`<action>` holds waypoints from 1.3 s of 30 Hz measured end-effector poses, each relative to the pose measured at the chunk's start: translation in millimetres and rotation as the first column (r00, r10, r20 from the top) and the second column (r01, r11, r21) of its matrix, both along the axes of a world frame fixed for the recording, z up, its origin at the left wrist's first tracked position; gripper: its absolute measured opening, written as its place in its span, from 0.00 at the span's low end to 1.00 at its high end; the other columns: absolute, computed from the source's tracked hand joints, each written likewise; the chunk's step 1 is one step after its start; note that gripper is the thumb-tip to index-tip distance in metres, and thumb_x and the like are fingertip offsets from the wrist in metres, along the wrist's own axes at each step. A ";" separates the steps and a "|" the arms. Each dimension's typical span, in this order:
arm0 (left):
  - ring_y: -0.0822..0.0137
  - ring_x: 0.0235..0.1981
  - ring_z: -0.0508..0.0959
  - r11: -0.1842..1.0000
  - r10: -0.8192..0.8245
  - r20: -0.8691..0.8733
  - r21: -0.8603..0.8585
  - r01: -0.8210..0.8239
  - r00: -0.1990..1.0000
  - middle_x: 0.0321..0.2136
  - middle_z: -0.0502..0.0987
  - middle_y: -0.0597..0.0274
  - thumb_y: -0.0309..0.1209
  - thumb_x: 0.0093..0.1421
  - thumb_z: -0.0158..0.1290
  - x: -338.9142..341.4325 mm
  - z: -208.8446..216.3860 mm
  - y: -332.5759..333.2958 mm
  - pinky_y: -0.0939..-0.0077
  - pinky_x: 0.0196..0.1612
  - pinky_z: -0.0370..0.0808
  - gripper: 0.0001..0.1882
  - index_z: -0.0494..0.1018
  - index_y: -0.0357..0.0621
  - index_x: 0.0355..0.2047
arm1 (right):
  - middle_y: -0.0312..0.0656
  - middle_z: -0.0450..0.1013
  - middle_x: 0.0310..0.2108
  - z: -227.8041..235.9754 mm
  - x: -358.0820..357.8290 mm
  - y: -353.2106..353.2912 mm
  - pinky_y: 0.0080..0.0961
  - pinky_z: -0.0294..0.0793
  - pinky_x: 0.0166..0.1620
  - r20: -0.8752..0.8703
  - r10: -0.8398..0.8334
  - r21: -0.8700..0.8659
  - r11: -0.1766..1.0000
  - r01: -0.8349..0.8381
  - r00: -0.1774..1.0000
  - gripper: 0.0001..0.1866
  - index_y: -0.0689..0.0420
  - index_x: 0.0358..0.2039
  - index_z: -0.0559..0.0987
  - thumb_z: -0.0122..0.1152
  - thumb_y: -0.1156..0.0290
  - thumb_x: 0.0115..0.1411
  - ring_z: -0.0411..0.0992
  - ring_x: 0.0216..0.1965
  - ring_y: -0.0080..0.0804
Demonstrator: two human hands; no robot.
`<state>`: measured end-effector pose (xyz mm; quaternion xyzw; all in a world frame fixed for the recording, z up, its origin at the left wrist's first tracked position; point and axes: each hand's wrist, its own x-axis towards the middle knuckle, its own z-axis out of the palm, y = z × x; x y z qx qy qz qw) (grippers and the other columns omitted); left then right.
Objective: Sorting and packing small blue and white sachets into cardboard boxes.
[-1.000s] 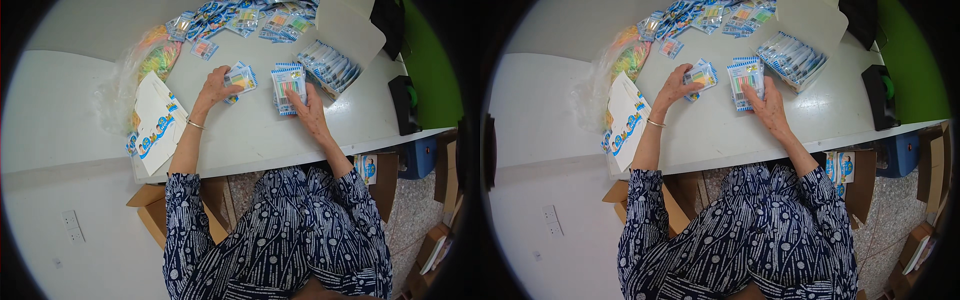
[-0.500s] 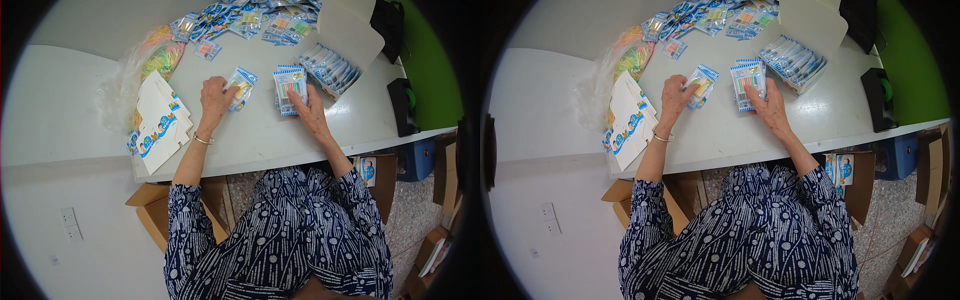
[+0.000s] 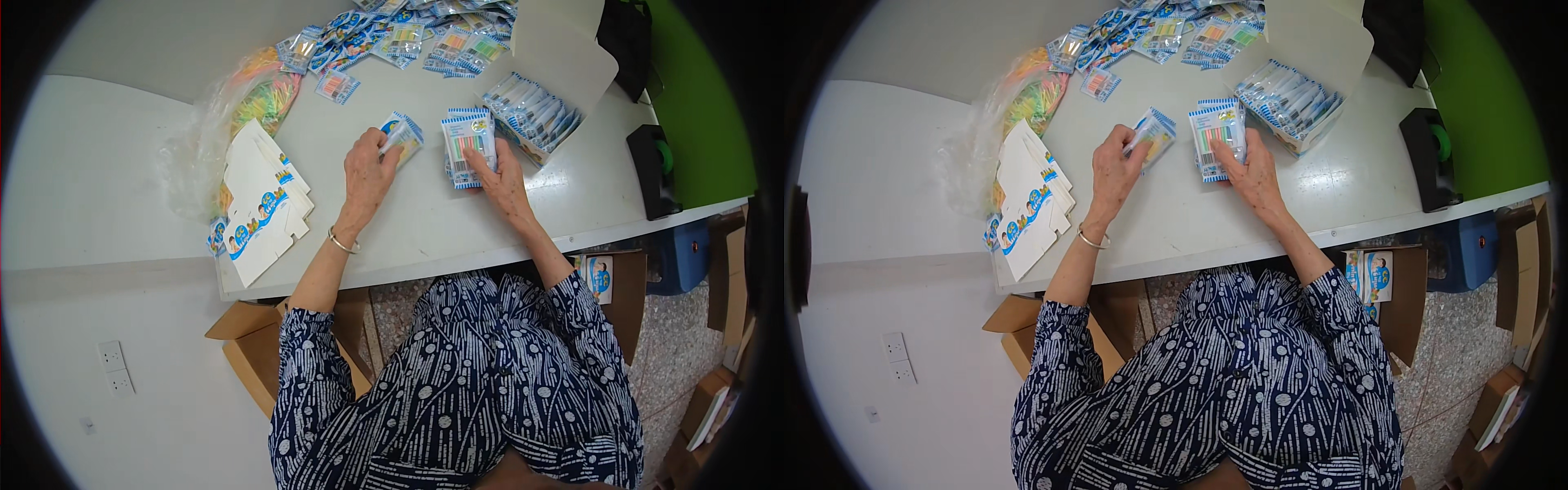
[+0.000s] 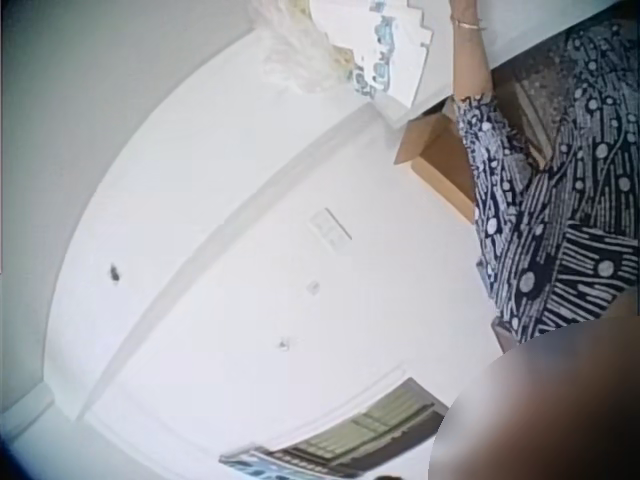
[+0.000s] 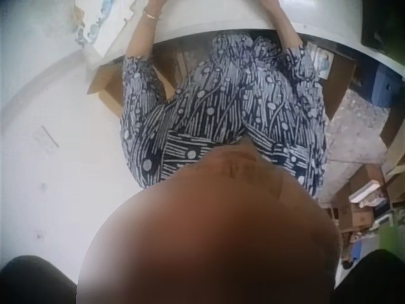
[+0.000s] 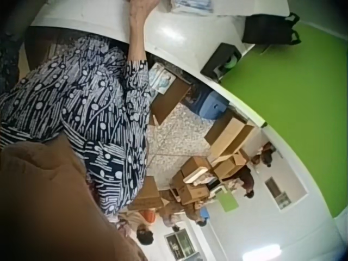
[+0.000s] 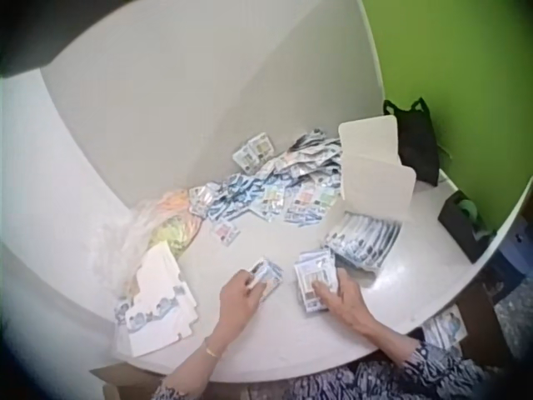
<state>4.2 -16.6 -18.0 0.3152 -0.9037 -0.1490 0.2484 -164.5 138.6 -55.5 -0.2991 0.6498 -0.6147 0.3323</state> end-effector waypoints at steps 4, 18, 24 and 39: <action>0.59 0.25 0.75 0.966 0.099 -0.200 0.254 -0.046 0.975 0.27 0.76 0.52 0.28 0.55 0.58 -14.1 8.3 27.6 0.68 0.31 0.72 0.12 0.71 0.37 0.38 | 0.41 0.75 0.31 -1.6 4.2 -1.9 0.22 0.74 0.28 0.005 -0.012 0.016 1.000 0.012 1.000 0.24 0.65 0.43 0.72 0.60 0.54 0.62 0.74 0.28 0.22; 0.48 0.43 0.72 0.850 0.024 -0.323 0.504 0.151 0.946 0.46 0.72 0.44 0.47 0.63 0.53 -39.3 -28.3 65.1 0.58 0.48 0.70 0.30 0.63 0.35 0.55 | 0.60 0.75 0.27 33.9 11.9 1.3 0.39 0.76 0.36 -0.111 0.142 0.181 0.976 -0.120 0.984 0.32 0.68 0.41 0.67 0.39 0.44 0.68 0.76 0.30 0.54; 0.59 0.46 0.75 0.803 -0.195 -0.162 0.540 0.252 0.967 0.47 0.74 0.49 0.45 0.60 0.59 -31.9 -2.9 38.1 0.70 0.51 0.71 0.35 0.61 0.34 0.59 | 0.45 0.74 0.33 24.9 6.3 6.8 0.27 0.75 0.40 0.298 0.231 0.122 0.953 -0.277 0.926 0.34 0.63 0.46 0.74 0.33 0.41 0.69 0.74 0.34 0.31; 0.54 0.50 0.72 0.689 -0.383 0.087 0.690 0.222 0.920 0.52 0.71 0.46 0.42 0.66 0.48 -30.1 38.0 5.3 0.61 0.54 0.68 0.29 0.58 0.43 0.63 | 0.39 0.76 0.29 -6.1 3.3 14.1 0.22 0.74 0.33 -0.240 0.220 0.114 0.974 -0.197 0.946 0.13 0.64 0.37 0.74 0.63 0.68 0.59 0.74 0.27 0.24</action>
